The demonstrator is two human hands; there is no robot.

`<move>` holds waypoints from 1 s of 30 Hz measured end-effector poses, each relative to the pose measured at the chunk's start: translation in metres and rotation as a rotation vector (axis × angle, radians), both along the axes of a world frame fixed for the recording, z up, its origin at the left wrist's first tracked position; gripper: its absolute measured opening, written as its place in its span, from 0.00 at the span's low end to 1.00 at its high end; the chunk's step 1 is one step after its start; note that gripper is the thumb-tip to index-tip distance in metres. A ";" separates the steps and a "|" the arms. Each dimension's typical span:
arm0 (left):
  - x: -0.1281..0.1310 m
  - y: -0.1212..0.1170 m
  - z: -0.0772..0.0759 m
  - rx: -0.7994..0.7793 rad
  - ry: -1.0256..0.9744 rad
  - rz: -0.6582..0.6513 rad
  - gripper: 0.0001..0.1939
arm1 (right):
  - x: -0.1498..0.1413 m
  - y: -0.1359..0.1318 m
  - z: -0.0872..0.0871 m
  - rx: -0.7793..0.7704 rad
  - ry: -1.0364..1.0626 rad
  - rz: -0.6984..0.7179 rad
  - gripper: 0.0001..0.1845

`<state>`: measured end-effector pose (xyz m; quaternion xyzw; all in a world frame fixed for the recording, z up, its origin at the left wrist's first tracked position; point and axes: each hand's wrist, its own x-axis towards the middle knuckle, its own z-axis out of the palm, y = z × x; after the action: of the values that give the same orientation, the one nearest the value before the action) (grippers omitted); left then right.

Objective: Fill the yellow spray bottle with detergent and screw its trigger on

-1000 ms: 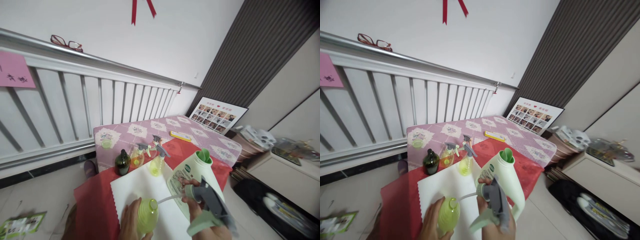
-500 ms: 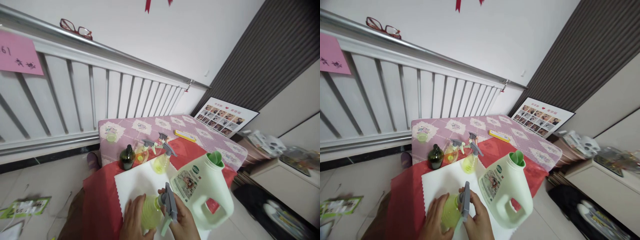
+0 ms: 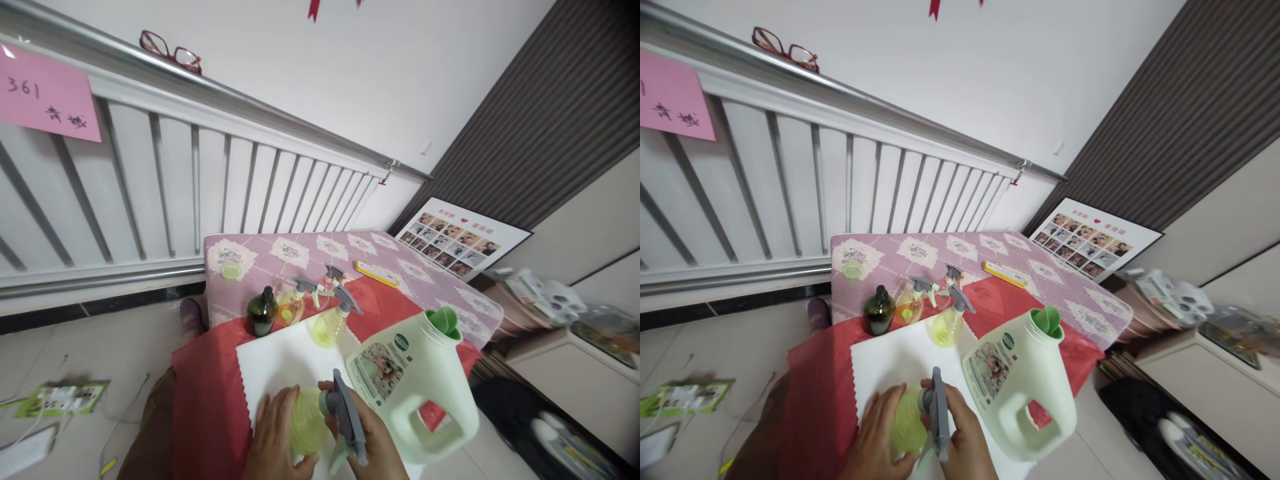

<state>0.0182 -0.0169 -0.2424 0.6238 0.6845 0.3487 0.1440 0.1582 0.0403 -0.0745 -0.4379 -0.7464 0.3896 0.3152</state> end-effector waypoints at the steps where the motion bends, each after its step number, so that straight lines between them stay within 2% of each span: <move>1: -0.002 0.000 -0.002 0.021 0.019 -0.022 0.45 | 0.000 0.000 0.000 -0.018 -0.007 0.003 0.20; 4: -0.003 0.001 -0.005 0.119 0.077 -0.049 0.47 | 0.002 0.001 0.002 -0.030 -0.052 0.007 0.21; 6: -0.001 0.001 -0.006 0.156 0.090 0.005 0.47 | 0.003 0.002 0.003 -0.023 -0.088 0.017 0.21; 11: 0.003 0.003 -0.005 0.113 0.040 0.028 0.47 | 0.003 0.003 0.010 0.067 -0.179 0.089 0.18; 15: 0.003 0.003 -0.007 0.092 0.034 0.022 0.46 | -0.001 0.002 0.024 0.137 -0.250 0.159 0.18; 20: 0.003 0.002 -0.005 0.041 0.000 0.007 0.46 | -0.001 0.004 0.039 0.119 -0.296 0.203 0.17; 27: 0.000 0.001 0.011 -0.061 -0.061 -0.027 0.44 | 0.003 0.010 0.046 0.034 -0.333 0.257 0.16; 30: 0.002 0.001 0.012 -0.061 -0.079 -0.007 0.45 | 0.004 0.013 0.049 -0.019 -0.356 0.287 0.18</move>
<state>0.0201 -0.0162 -0.2306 0.6072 0.6863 0.3517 0.1911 0.1624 0.0532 -0.0253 -0.3922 -0.8410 0.3542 0.1158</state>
